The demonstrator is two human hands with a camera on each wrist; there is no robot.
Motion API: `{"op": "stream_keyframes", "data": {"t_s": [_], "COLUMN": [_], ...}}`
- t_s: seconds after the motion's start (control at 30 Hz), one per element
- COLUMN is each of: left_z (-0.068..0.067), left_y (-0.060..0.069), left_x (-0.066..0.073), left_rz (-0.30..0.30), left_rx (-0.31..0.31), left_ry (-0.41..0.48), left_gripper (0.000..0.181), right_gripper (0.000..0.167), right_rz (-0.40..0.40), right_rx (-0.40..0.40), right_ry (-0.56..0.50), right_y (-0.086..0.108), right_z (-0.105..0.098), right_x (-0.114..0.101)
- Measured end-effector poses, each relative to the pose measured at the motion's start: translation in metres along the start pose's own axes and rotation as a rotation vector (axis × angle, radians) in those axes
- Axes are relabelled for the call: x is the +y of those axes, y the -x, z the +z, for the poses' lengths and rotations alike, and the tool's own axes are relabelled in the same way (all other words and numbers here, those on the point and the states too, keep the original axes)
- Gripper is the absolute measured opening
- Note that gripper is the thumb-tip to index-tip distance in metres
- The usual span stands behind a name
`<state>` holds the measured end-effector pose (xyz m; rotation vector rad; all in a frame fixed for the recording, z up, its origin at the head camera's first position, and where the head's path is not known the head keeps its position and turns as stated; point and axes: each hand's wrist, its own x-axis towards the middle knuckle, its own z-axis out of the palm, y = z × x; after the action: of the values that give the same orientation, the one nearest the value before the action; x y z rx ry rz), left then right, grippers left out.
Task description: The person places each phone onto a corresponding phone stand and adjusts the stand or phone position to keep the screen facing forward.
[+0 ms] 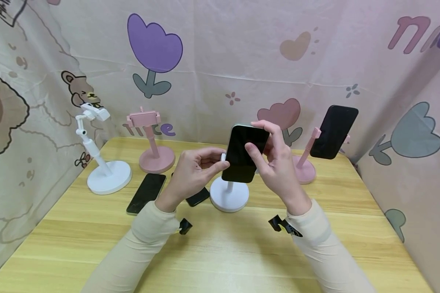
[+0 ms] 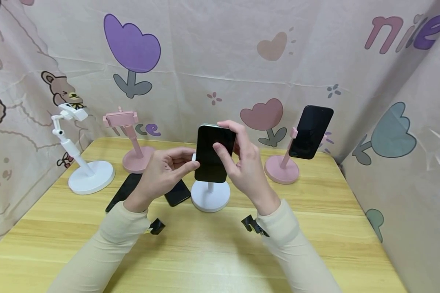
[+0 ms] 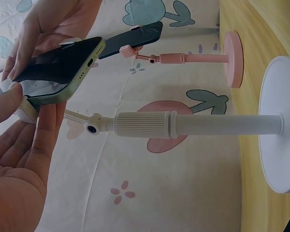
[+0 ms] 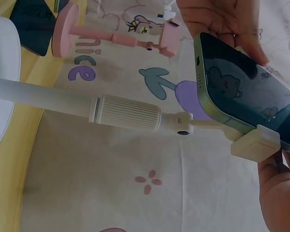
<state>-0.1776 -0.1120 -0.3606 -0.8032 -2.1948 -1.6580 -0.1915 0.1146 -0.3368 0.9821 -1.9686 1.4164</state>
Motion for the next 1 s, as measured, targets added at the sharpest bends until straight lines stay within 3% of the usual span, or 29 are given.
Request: {"op": "stream_keyframes", "data": {"t_s": [0.57,0.9,1.0], "left_z": [0.000,-0.001,-0.001], "left_y": [0.000,-0.001,-0.001], "left_x": [-0.002,-0.001,-0.001], "left_rz": [-0.006,-0.012,-0.019], "left_rx": [-0.001,0.007,0.008], "left_ry": [0.011,0.002,0.000], "left_gripper": [0.017,0.016,0.016], "right_gripper": [0.053,0.052,0.060], "right_rz": [0.023,0.031,0.028], "right_rx": [0.001,0.004,0.004], "right_ry": [0.014,-0.030,-0.063], "right_y": [0.009,0.012,0.014], "right_z": [0.004,0.005,0.001], "right_x": [0.005,0.008,0.013]}}
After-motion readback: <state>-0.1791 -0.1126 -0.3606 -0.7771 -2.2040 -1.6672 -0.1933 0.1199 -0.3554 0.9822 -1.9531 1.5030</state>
